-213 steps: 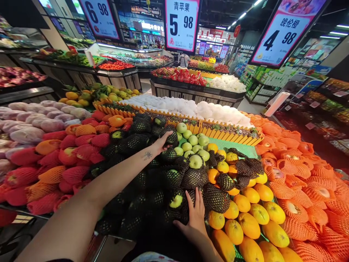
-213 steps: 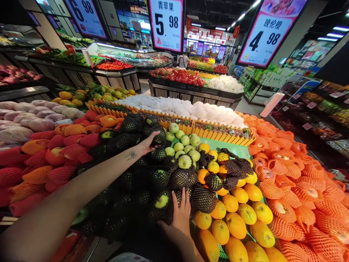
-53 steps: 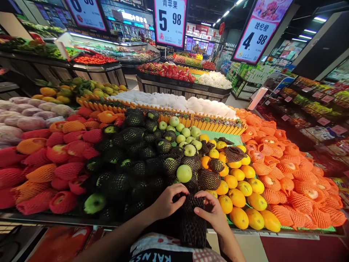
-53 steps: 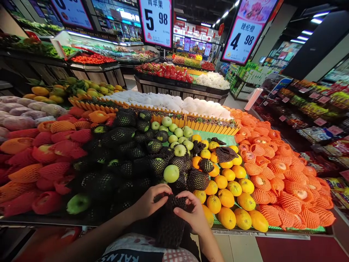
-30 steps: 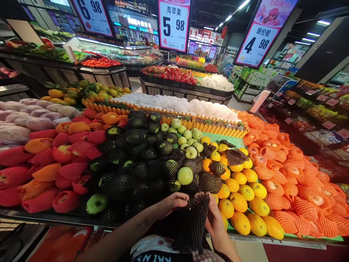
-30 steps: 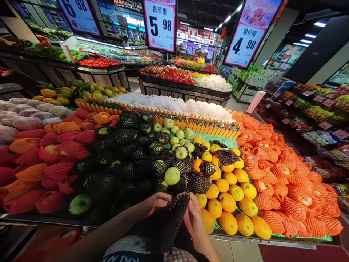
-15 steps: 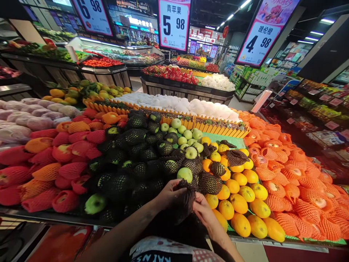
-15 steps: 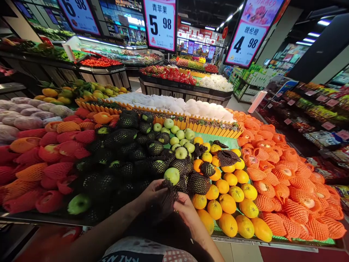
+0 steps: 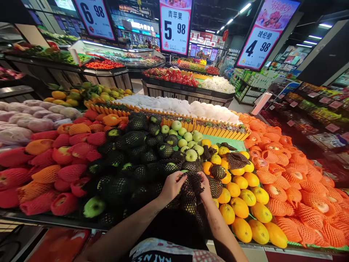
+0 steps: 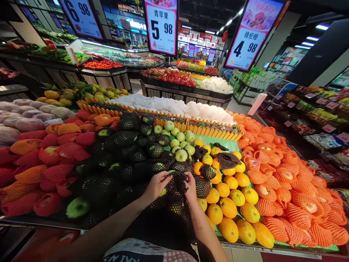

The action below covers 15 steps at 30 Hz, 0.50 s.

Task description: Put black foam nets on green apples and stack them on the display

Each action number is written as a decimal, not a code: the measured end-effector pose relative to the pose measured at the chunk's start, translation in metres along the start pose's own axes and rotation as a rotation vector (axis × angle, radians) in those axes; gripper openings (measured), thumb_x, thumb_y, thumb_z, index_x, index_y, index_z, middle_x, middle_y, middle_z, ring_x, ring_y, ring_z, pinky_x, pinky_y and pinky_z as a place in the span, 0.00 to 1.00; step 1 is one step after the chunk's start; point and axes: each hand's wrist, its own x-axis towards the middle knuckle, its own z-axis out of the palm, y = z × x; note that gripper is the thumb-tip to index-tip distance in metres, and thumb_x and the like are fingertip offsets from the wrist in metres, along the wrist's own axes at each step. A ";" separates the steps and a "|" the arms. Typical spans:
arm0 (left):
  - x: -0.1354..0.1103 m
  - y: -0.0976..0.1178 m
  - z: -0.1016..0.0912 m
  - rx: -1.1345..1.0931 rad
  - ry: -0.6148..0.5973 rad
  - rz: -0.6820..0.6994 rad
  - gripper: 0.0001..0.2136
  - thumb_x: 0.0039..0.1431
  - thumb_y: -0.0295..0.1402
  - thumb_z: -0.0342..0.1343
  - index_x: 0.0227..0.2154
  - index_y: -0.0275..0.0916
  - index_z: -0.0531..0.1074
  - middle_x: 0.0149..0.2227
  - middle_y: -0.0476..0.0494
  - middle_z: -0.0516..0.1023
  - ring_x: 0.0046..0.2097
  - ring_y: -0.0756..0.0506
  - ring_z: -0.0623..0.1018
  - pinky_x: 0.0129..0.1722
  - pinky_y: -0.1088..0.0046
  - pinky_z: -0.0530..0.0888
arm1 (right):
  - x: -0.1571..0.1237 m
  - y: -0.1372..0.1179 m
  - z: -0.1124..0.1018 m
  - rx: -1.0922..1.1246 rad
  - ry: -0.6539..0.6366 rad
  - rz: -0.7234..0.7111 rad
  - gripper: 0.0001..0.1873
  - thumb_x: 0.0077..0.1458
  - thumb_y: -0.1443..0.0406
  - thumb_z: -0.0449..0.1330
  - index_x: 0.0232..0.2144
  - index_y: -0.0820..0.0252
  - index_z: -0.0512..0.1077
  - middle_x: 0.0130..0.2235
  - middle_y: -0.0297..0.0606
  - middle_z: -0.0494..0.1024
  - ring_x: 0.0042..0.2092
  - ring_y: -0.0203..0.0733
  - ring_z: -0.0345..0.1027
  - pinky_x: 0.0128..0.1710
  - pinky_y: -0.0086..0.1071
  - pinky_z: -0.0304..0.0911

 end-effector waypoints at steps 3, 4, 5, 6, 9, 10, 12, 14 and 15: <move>0.003 0.002 -0.002 -0.093 0.058 -0.087 0.20 0.47 0.50 0.64 0.28 0.36 0.70 0.21 0.50 0.71 0.23 0.51 0.71 0.23 0.76 0.66 | 0.008 0.002 0.000 -0.058 -0.008 0.017 0.18 0.38 0.64 0.68 0.34 0.57 0.69 0.27 0.27 0.69 0.28 0.34 0.58 0.29 0.26 0.56; 0.004 0.002 -0.004 -0.121 0.075 -0.129 0.21 0.45 0.51 0.65 0.29 0.36 0.69 0.19 0.51 0.70 0.21 0.51 0.70 0.22 0.77 0.64 | 0.009 0.001 0.001 -0.078 -0.025 0.038 0.19 0.40 0.62 0.68 0.36 0.57 0.70 0.27 0.27 0.70 0.28 0.35 0.59 0.29 0.27 0.56; 0.005 0.001 -0.006 -0.143 0.090 -0.165 0.22 0.43 0.51 0.66 0.30 0.36 0.69 0.18 0.53 0.69 0.20 0.52 0.69 0.20 0.78 0.62 | 0.010 -0.001 0.002 -0.099 -0.043 0.059 0.20 0.41 0.61 0.68 0.39 0.57 0.71 0.28 0.28 0.71 0.28 0.36 0.60 0.30 0.28 0.58; 0.006 -0.001 -0.008 -0.159 0.103 -0.192 0.24 0.42 0.51 0.67 0.31 0.37 0.68 0.17 0.54 0.69 0.19 0.52 0.68 0.19 0.79 0.60 | 0.011 -0.003 0.003 -0.119 -0.062 0.078 0.21 0.42 0.60 0.68 0.40 0.58 0.73 0.29 0.30 0.73 0.30 0.38 0.63 0.32 0.29 0.60; 0.009 -0.009 -0.014 -0.172 0.124 -0.188 0.28 0.40 0.51 0.68 0.39 0.35 0.70 0.15 0.55 0.69 0.17 0.53 0.65 0.17 0.79 0.57 | 0.011 -0.007 0.007 -0.170 -0.097 0.103 0.20 0.42 0.55 0.69 0.37 0.60 0.77 0.36 0.37 0.78 0.40 0.44 0.69 0.43 0.34 0.64; 0.009 -0.012 -0.016 -0.173 0.116 -0.180 0.30 0.41 0.50 0.68 0.42 0.33 0.72 0.16 0.55 0.70 0.17 0.53 0.65 0.17 0.79 0.58 | 0.011 -0.008 0.008 -0.184 -0.101 0.105 0.20 0.41 0.54 0.69 0.34 0.60 0.78 0.37 0.37 0.79 0.42 0.45 0.69 0.45 0.35 0.64; 0.008 -0.015 -0.018 -0.194 0.088 -0.184 0.35 0.41 0.49 0.70 0.50 0.29 0.74 0.19 0.52 0.75 0.20 0.53 0.69 0.21 0.79 0.65 | 0.008 -0.008 0.008 -0.211 -0.099 0.106 0.19 0.42 0.51 0.68 0.31 0.60 0.79 0.34 0.37 0.79 0.41 0.46 0.69 0.45 0.36 0.64; 0.006 -0.014 -0.020 -0.217 0.062 -0.196 0.37 0.41 0.47 0.71 0.53 0.29 0.75 0.28 0.46 0.81 0.28 0.50 0.77 0.30 0.76 0.73 | 0.002 -0.009 0.009 -0.235 -0.083 0.110 0.20 0.44 0.49 0.67 0.30 0.60 0.79 0.31 0.37 0.78 0.35 0.43 0.67 0.39 0.35 0.65; 0.004 -0.013 -0.021 -0.217 0.057 -0.195 0.36 0.41 0.47 0.71 0.53 0.30 0.76 0.34 0.44 0.83 0.33 0.48 0.79 0.35 0.73 0.75 | -0.002 -0.010 0.009 -0.244 -0.076 0.110 0.21 0.45 0.48 0.67 0.31 0.60 0.80 0.31 0.37 0.78 0.32 0.42 0.66 0.35 0.34 0.65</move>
